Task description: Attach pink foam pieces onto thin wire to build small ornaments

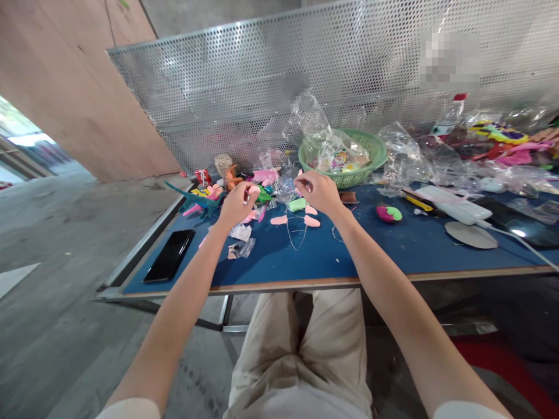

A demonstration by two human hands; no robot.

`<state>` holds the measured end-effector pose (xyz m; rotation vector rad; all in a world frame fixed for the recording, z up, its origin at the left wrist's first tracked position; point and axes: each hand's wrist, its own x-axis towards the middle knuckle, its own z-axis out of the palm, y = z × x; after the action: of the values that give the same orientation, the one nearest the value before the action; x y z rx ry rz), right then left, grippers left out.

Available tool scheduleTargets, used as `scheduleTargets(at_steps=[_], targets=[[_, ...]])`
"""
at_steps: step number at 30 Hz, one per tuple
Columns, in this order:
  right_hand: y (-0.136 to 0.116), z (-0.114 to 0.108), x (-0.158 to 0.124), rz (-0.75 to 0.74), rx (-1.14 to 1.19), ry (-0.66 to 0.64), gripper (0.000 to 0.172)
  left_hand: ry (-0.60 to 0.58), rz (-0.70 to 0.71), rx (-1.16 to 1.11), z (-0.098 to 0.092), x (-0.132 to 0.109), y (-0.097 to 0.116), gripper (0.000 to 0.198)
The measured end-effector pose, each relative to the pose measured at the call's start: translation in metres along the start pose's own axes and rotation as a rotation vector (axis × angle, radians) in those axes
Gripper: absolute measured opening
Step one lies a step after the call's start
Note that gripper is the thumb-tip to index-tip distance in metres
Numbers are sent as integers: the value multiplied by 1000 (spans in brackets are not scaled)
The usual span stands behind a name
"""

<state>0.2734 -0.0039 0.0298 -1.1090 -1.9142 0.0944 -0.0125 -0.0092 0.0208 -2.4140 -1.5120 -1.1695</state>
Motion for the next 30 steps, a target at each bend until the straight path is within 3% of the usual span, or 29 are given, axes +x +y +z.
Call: scheduleTargets(at_steps=[5, 10, 13, 15, 17, 19, 25, 30], targets=[[9, 4, 1, 149, -68, -160, 34, -50, -34, -19, 6, -1, 3, 40], [10, 4, 1, -7, -78, -231, 25, -44, -15, -126, 12, 2, -6, 30], [12, 4, 2, 19, -78, -323, 24, 30, 1, -247, 19, 3, -12, 26], [11, 3, 2, 30, -35, -351, 28, 35, -72, -306, 23, 4, -14, 26], [9, 2, 2, 9, 25, -320, 31, -28, -174, -375, 25, 4, -14, 21], [4, 0, 1, -18, 84, -250, 32, -94, -227, -442, 24, 5, -12, 28], [-9, -4, -2, -28, 275, -99, 33, -227, -180, -554, 22, 3, -1, 36], [-13, -1, -3, -71, 335, -89, 34, -406, -241, -744, 24, -5, 21, 51]])
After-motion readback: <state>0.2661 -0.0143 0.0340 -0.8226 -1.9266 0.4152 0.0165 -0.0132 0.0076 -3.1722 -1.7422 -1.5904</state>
